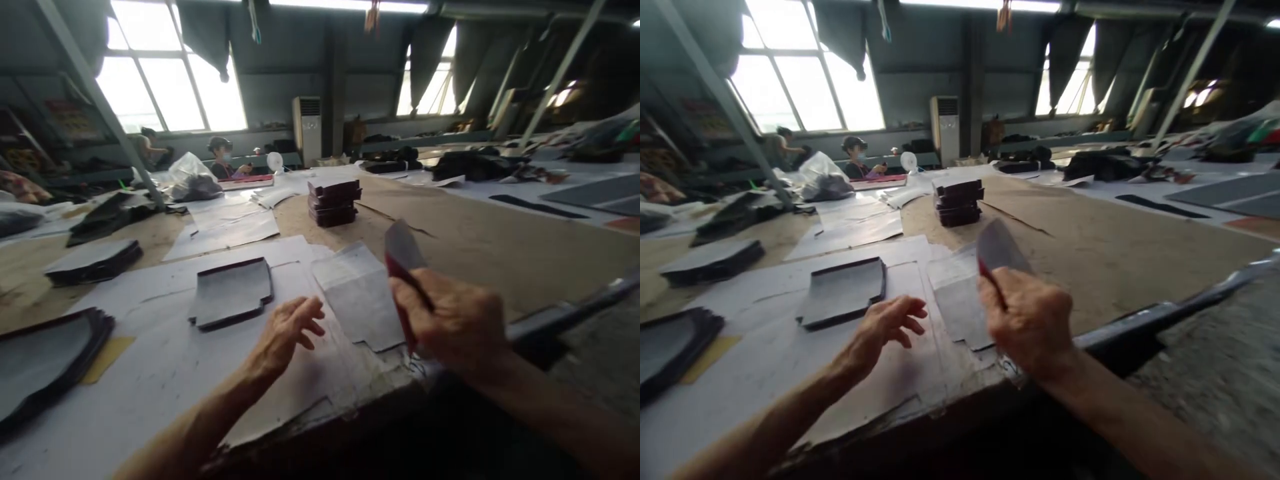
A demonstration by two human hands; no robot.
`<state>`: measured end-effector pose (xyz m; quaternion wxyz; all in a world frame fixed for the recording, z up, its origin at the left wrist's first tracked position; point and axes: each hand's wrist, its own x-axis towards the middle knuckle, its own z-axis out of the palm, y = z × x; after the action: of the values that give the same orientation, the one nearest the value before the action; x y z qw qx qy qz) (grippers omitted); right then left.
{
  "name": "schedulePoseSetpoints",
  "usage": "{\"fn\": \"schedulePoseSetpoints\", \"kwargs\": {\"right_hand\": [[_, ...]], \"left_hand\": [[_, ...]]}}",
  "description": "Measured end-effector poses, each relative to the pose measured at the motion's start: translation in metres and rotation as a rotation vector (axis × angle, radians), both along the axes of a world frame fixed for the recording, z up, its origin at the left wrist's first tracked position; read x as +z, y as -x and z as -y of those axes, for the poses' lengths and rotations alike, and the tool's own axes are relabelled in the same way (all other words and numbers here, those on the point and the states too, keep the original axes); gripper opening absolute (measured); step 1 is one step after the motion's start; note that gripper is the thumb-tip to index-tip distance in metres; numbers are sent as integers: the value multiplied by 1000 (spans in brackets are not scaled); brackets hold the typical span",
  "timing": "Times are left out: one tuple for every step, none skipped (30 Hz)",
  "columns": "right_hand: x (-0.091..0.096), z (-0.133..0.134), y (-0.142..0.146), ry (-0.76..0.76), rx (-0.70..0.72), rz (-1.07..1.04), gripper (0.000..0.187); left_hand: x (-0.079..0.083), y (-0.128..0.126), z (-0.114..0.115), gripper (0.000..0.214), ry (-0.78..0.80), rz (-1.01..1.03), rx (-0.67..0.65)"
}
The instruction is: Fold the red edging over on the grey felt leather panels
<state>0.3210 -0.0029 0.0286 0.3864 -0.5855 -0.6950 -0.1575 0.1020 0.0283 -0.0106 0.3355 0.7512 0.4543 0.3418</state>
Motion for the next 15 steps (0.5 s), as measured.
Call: {"fn": "schedulePoseSetpoints", "kwargs": {"right_hand": [[-8,3,21,-60,141,114,24],[-17,7,42,-90,275,194,21],[-25,12,61,-138,371,228,20],[-34,17,79,-168,453,243,18],[-43,22,95,-182,520,245,19],[-51,26,110,-193,577,240,21],[-58,30,123,-193,628,238,21],[-64,34,134,-197,678,232,21],[-68,36,142,-209,731,221,21],[-69,37,148,-221,783,201,23],[-68,36,151,-207,835,177,27],[-66,34,151,-161,876,154,29],[-62,30,148,-84,899,141,28],[-57,26,145,12,897,143,24],[-53,21,140,113,873,162,19]], "left_hand": [[5,8,6,59,131,102,27],[10,17,13,61,270,211,66],[13,26,19,60,396,312,118],[16,34,26,56,492,390,172],[17,42,31,50,549,428,220],[17,49,36,43,564,423,260],[17,56,41,37,566,407,296],[15,63,44,34,565,393,336],[14,70,48,33,563,381,373],[12,77,50,33,563,364,399],[11,84,53,33,563,348,418],[10,91,56,33,568,335,421],[10,99,58,34,580,326,409],[10,106,61,35,599,323,386],[10,113,63,37,618,323,358]]}}
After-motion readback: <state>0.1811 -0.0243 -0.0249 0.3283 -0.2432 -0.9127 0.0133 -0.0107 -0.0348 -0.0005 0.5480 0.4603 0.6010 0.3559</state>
